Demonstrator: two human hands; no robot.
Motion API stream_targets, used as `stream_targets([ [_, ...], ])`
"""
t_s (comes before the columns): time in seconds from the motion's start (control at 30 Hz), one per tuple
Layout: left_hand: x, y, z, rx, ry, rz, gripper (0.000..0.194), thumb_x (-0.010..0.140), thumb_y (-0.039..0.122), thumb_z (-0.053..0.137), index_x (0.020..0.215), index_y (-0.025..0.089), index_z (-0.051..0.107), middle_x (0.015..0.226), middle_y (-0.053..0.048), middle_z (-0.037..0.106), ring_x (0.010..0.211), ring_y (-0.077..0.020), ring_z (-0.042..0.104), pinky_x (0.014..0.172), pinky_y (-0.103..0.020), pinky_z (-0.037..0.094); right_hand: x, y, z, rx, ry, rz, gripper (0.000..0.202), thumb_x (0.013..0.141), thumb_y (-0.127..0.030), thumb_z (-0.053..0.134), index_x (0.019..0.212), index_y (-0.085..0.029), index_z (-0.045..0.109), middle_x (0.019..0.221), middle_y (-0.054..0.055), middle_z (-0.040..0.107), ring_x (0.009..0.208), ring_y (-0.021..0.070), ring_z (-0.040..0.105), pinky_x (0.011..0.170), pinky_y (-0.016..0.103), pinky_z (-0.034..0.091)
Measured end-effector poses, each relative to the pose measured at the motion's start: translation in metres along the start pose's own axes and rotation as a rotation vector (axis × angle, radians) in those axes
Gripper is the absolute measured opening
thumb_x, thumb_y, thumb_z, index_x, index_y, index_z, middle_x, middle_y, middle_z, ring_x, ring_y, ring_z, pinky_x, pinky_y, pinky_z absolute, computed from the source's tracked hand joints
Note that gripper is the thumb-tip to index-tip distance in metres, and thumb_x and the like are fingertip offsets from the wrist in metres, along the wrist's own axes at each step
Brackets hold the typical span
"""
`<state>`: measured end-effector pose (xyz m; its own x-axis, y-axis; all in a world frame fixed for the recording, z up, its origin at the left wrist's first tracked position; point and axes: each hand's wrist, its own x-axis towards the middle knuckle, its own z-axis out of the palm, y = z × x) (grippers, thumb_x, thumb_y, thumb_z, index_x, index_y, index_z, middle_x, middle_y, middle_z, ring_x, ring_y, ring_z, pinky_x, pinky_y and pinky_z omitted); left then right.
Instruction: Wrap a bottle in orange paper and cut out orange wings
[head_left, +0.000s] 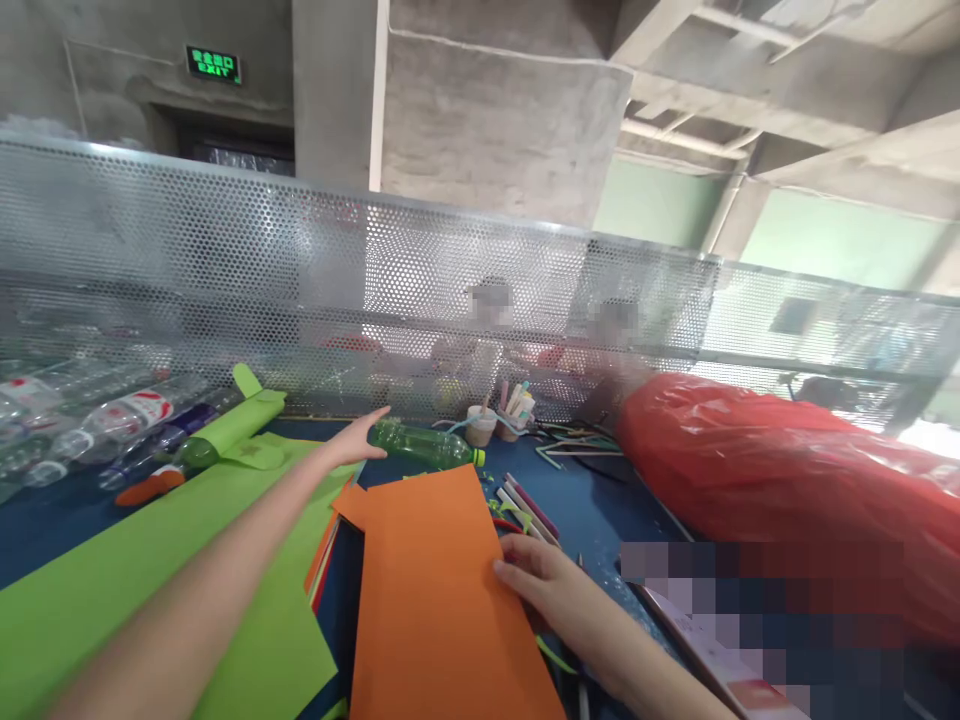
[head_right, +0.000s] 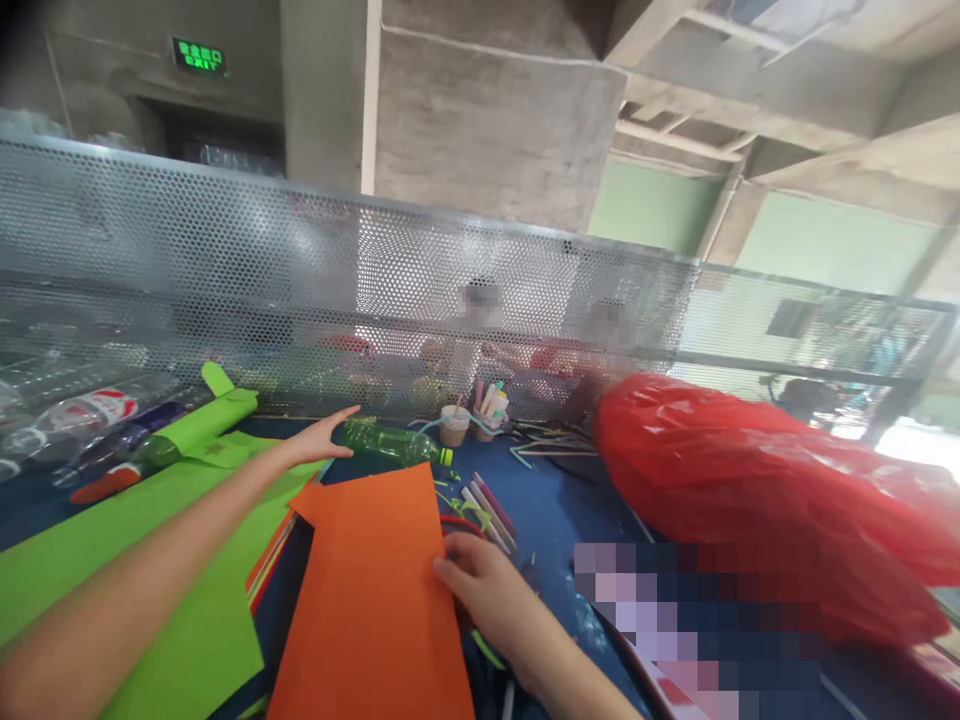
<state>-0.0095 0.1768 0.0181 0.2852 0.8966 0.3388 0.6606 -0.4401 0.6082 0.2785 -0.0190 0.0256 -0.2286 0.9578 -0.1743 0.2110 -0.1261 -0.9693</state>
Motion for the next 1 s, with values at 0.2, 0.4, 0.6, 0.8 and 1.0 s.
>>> stream_targets([
  [0.2,0.008,0.003,0.006,0.076,-0.074,0.004,0.033,0.091,0.03,0.059,0.122,0.017,0.056,0.123,-0.01,0.059,0.101,-0.024,0.062,0.084,-0.045,0.053,0.003,0.011,0.003,-0.013,-0.067,-0.002,0.032,0.074,-0.045,0.066,0.09,-0.019,0.057,0.077,-0.001,0.067,0.065,0.0148,0.064,0.048,0.019,0.037],
  [0.4,-0.017,0.009,-0.013,-0.047,-0.14,-0.042,0.034,0.091,0.03,0.059,0.122,0.017,0.056,0.124,-0.01,0.058,0.103,-0.0248,0.061,0.085,-0.046,0.053,-0.001,0.007,0.006,0.024,-0.088,-0.046,0.033,0.076,-0.049,0.065,0.092,-0.02,0.06,0.087,0.001,0.07,0.08,0.0203,0.067,0.066,0.028,0.048],
  [0.6,-0.071,0.043,-0.034,-0.44,-0.214,-0.19,0.056,0.083,0.047,0.062,0.13,0.029,0.036,0.121,-0.008,0.059,0.108,-0.0243,0.062,0.089,-0.038,0.05,-0.005,-0.001,0.008,0.165,-0.066,-0.063,0.037,0.077,-0.048,0.066,0.102,-0.022,0.061,0.099,0.002,0.072,0.092,0.0224,0.068,0.084,0.035,0.049],
  [0.8,-0.12,0.069,-0.025,-0.856,-0.3,-0.32,0.039,0.086,0.054,0.053,0.117,0.034,0.04,0.094,0.002,0.064,0.083,-0.0184,0.067,0.068,-0.029,0.051,-0.009,-0.006,0.008,0.178,-0.157,-0.019,0.043,0.074,-0.049,0.072,0.105,-0.02,0.062,0.105,0.006,0.072,0.099,0.0258,0.068,0.095,0.042,0.046],
  [1.0,-0.132,0.063,-0.011,-1.13,-0.269,-0.394,0.042,0.088,0.064,0.039,0.107,0.028,0.051,0.09,-0.002,0.067,0.074,-0.0208,0.066,0.064,-0.031,0.05,-0.014,-0.008,0.015,0.135,-0.164,-0.011,0.043,0.075,-0.049,0.072,0.103,-0.019,0.063,0.106,0.008,0.072,0.096,0.027,0.069,0.09,0.042,0.05],
])
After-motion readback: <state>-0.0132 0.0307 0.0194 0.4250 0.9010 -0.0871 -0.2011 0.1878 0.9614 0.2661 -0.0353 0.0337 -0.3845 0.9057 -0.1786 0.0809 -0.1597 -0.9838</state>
